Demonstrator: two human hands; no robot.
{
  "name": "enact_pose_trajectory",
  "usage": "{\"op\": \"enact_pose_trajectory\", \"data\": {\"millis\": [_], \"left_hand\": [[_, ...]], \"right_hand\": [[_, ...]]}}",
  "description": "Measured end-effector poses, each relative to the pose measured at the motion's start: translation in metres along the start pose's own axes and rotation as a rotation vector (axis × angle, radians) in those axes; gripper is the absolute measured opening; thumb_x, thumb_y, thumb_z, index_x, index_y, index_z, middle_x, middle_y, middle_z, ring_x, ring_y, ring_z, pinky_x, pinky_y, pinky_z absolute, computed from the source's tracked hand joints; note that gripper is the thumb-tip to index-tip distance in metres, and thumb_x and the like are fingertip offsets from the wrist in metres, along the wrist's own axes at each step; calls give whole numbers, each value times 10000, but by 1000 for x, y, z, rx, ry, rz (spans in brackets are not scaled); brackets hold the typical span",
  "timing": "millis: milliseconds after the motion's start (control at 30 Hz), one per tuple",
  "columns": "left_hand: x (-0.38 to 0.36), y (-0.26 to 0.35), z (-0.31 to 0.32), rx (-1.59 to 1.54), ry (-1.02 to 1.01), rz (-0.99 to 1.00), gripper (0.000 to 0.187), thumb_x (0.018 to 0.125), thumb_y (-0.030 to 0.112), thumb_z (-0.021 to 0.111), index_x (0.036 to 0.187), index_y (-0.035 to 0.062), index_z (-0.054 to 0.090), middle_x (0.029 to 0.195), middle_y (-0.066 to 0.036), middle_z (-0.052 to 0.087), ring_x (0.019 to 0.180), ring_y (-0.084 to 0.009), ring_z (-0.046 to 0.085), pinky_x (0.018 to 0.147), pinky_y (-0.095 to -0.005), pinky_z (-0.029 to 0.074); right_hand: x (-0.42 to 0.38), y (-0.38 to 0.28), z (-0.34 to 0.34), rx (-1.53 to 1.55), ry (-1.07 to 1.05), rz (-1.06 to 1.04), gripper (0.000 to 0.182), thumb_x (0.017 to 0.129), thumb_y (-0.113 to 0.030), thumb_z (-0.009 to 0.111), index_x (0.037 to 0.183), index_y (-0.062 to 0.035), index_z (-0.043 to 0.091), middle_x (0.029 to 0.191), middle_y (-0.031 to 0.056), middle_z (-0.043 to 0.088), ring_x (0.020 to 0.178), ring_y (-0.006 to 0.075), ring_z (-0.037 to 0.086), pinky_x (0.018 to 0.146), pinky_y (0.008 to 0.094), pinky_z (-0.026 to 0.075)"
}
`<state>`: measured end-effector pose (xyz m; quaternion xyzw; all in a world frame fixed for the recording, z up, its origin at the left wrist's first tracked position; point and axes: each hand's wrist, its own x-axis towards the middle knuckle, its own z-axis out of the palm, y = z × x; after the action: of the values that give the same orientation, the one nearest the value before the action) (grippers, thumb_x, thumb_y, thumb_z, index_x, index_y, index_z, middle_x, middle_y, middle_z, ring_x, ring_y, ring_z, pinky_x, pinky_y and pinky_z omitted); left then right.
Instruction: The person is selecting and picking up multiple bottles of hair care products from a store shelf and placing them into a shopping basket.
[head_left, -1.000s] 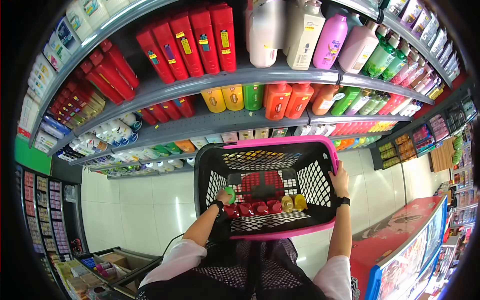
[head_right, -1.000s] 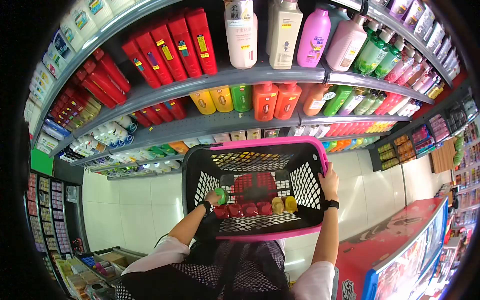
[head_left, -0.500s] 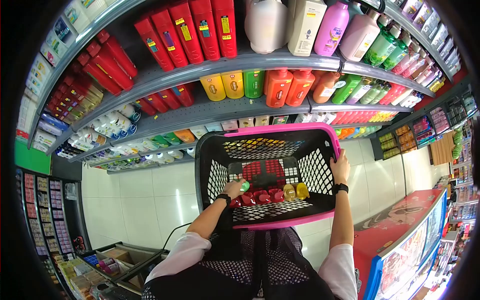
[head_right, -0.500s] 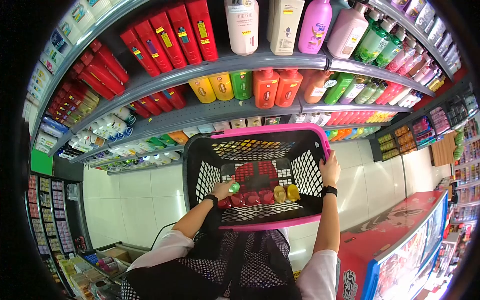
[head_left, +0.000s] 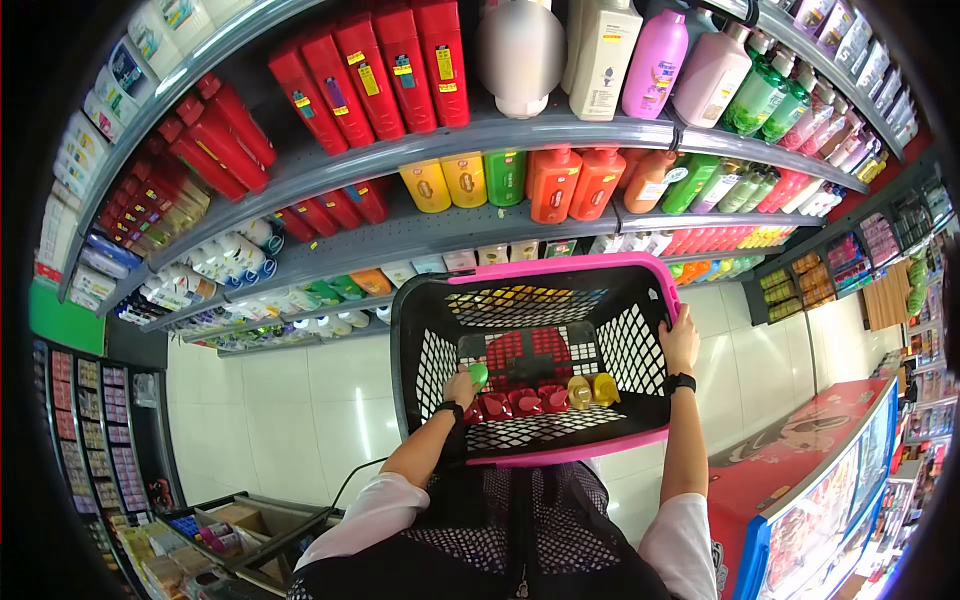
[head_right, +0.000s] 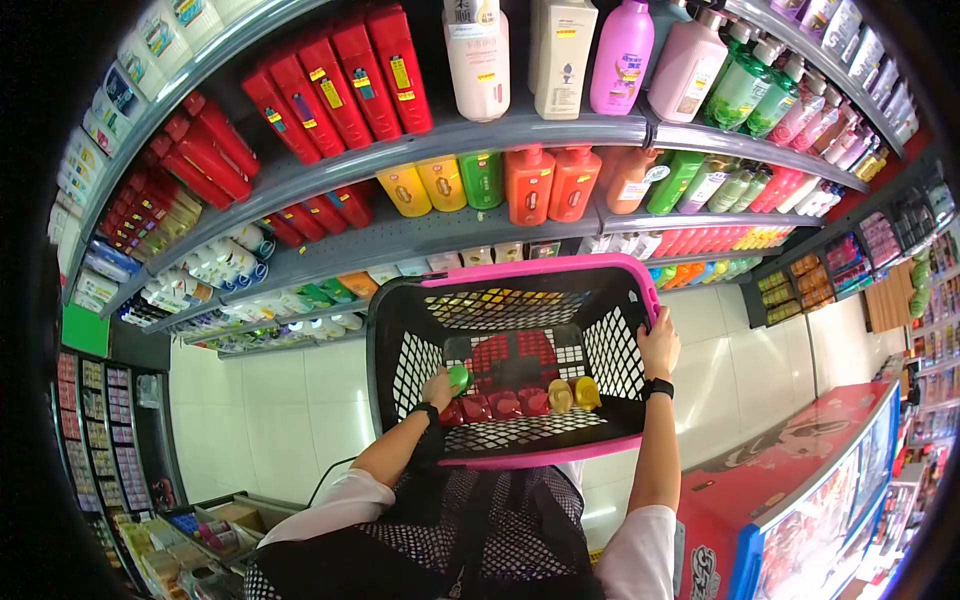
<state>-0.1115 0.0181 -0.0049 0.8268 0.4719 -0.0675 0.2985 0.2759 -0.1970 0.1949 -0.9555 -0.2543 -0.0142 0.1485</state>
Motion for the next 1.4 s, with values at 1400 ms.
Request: {"op": "enact_pose_trajectory", "data": {"millis": [1400], "left_hand": [[20, 8, 49, -443, 220, 199, 650, 785, 284, 740, 1342, 141, 438, 1267, -167, 448, 1159, -349, 468, 980, -409, 429]], "right_hand": [[5, 3, 7, 18, -15, 15, 411, 787, -193, 643, 1126, -77, 441, 994, 172, 638, 821, 397, 632, 684, 487, 512]]}}
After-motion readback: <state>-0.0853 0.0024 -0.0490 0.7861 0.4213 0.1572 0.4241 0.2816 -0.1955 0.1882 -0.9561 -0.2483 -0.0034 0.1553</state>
